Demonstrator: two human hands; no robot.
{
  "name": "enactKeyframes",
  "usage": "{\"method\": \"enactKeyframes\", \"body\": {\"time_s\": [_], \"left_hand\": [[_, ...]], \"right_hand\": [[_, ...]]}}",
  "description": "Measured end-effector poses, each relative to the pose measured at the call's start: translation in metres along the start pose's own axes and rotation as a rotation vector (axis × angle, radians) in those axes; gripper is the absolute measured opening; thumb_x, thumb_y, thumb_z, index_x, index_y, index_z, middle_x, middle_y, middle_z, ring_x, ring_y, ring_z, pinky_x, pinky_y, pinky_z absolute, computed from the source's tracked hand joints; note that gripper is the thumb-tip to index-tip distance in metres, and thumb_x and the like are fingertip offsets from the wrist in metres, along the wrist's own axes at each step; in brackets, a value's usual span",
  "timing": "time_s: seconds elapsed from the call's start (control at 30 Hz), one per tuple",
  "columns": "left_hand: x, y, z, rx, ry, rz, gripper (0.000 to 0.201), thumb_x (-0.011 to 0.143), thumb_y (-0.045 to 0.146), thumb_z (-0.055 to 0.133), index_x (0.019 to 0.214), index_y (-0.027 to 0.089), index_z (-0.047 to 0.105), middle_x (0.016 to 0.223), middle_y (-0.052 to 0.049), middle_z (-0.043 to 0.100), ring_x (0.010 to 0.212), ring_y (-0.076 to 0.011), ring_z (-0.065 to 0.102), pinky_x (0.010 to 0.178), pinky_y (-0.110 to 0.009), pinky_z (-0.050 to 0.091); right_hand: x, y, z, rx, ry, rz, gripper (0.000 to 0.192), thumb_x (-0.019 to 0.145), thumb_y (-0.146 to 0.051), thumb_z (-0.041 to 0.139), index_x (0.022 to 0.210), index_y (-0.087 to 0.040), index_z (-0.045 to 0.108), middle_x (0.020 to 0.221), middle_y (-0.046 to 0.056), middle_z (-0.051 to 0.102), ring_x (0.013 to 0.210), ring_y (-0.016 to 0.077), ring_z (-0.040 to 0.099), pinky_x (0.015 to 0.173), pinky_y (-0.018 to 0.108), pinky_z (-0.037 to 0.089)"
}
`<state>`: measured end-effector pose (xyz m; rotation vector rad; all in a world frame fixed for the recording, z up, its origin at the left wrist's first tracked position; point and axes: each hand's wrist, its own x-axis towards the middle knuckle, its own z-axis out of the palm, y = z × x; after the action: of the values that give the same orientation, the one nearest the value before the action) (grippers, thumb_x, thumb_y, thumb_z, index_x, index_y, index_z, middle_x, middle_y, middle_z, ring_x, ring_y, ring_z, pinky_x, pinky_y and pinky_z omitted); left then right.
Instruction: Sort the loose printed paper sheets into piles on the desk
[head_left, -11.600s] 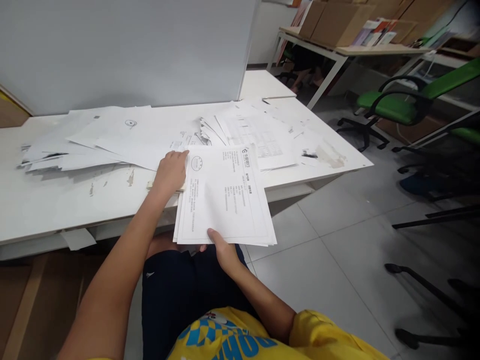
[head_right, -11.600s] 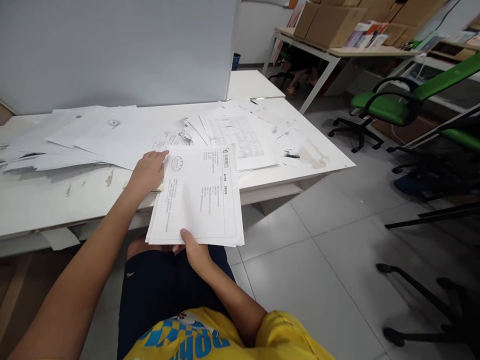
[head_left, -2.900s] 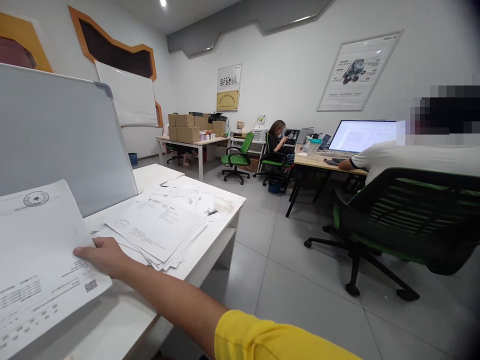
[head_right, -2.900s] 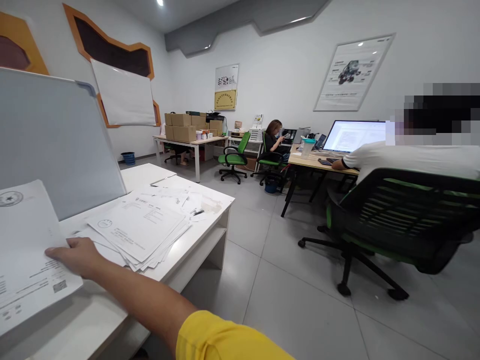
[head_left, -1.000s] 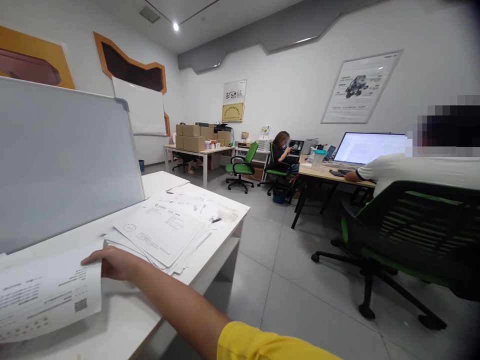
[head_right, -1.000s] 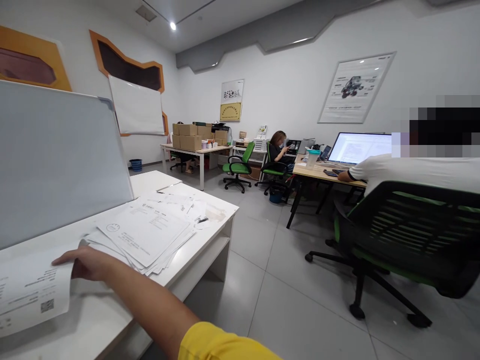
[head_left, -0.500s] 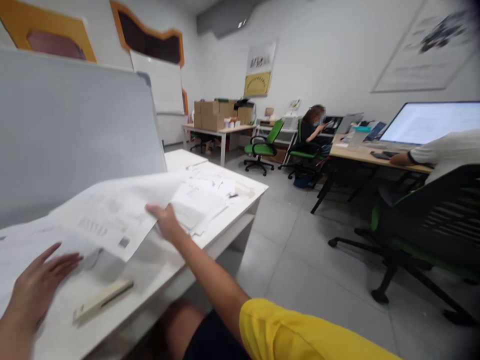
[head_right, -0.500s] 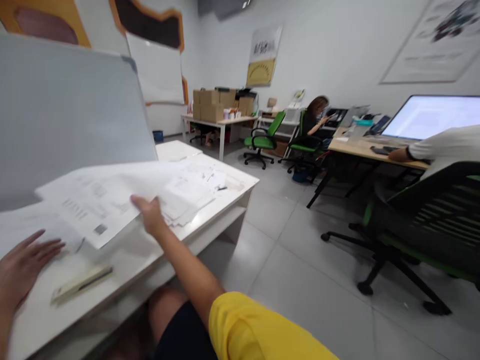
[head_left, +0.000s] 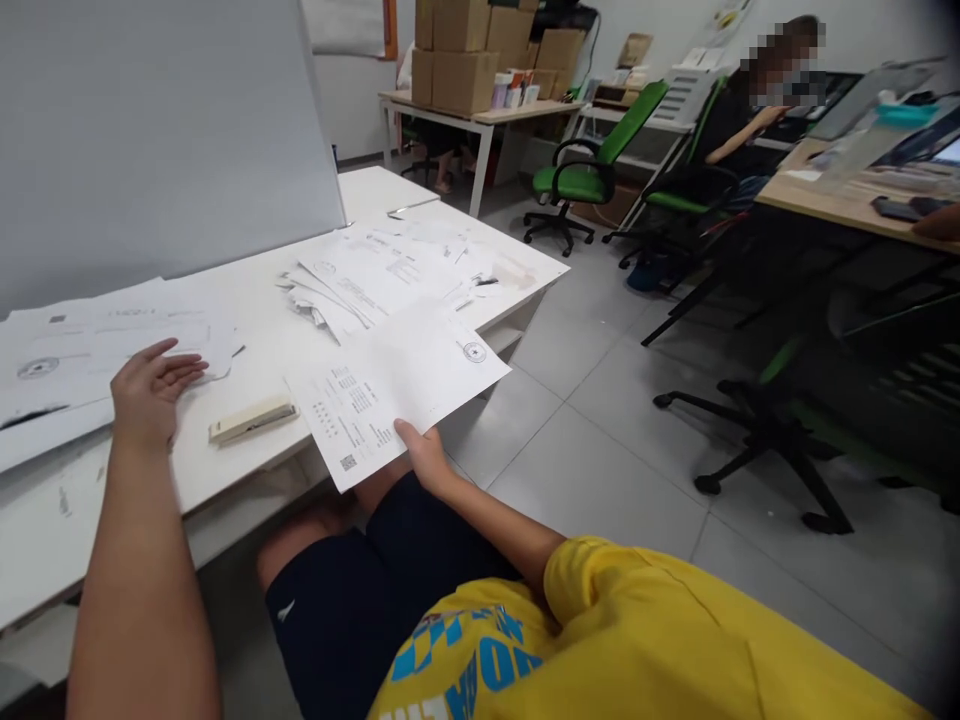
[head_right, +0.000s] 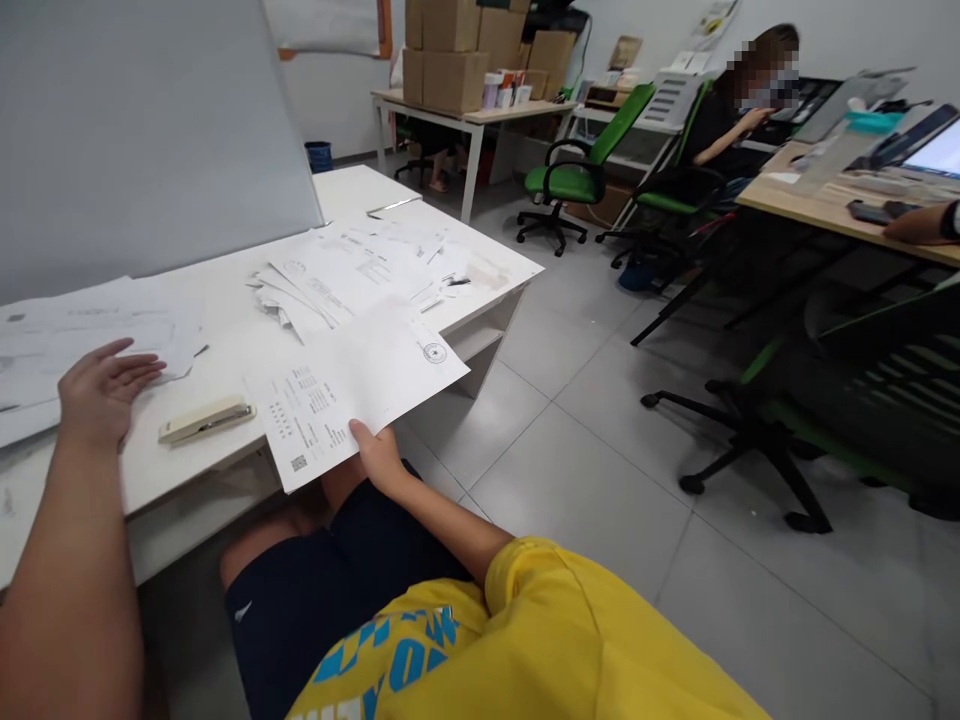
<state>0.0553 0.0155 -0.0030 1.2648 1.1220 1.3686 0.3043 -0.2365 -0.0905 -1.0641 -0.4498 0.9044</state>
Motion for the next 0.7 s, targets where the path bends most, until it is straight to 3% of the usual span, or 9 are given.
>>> {"method": "enactKeyframes", "body": {"time_s": [0.2, 0.43, 0.7], "left_hand": [[0.002, -0.009, 0.001, 0.099, -0.046, 0.051, 0.050, 0.069, 0.028, 0.063, 0.113, 0.005, 0.062, 0.073, -0.003, 0.069, 0.074, -0.0162, 0.069, 0.087, -0.039, 0.056], [0.000, -0.007, 0.002, 0.109, -0.033, 0.051, 0.054, 0.071, 0.027, 0.057, 0.119, 0.004, 0.058, 0.075, 0.000, 0.067, 0.073, -0.0103, 0.067, 0.087, -0.034, 0.054], [0.003, -0.012, 0.003, 0.117, -0.046, 0.067, 0.053, 0.070, 0.028, 0.058, 0.117, 0.003, 0.060, 0.074, 0.001, 0.068, 0.072, -0.0107, 0.067, 0.082, -0.033, 0.055]], "right_hand": [[-0.023, -0.001, -0.002, 0.024, 0.032, 0.031, 0.049, 0.075, -0.038, 0.072, 0.118, -0.015, 0.068, 0.118, 0.010, 0.074, 0.120, 0.0268, 0.065, 0.112, 0.045, 0.045], [-0.025, 0.013, 0.005, 0.098, 0.133, 0.010, 0.055, 0.075, -0.036, 0.070, 0.125, -0.014, 0.062, 0.124, 0.011, 0.071, 0.124, 0.0256, 0.062, 0.116, 0.045, 0.041], [-0.033, 0.013, 0.009, 0.058, 0.058, -0.026, 0.049, 0.081, -0.037, 0.065, 0.124, -0.015, 0.063, 0.123, 0.010, 0.071, 0.126, 0.0242, 0.061, 0.115, 0.043, 0.043]]}}
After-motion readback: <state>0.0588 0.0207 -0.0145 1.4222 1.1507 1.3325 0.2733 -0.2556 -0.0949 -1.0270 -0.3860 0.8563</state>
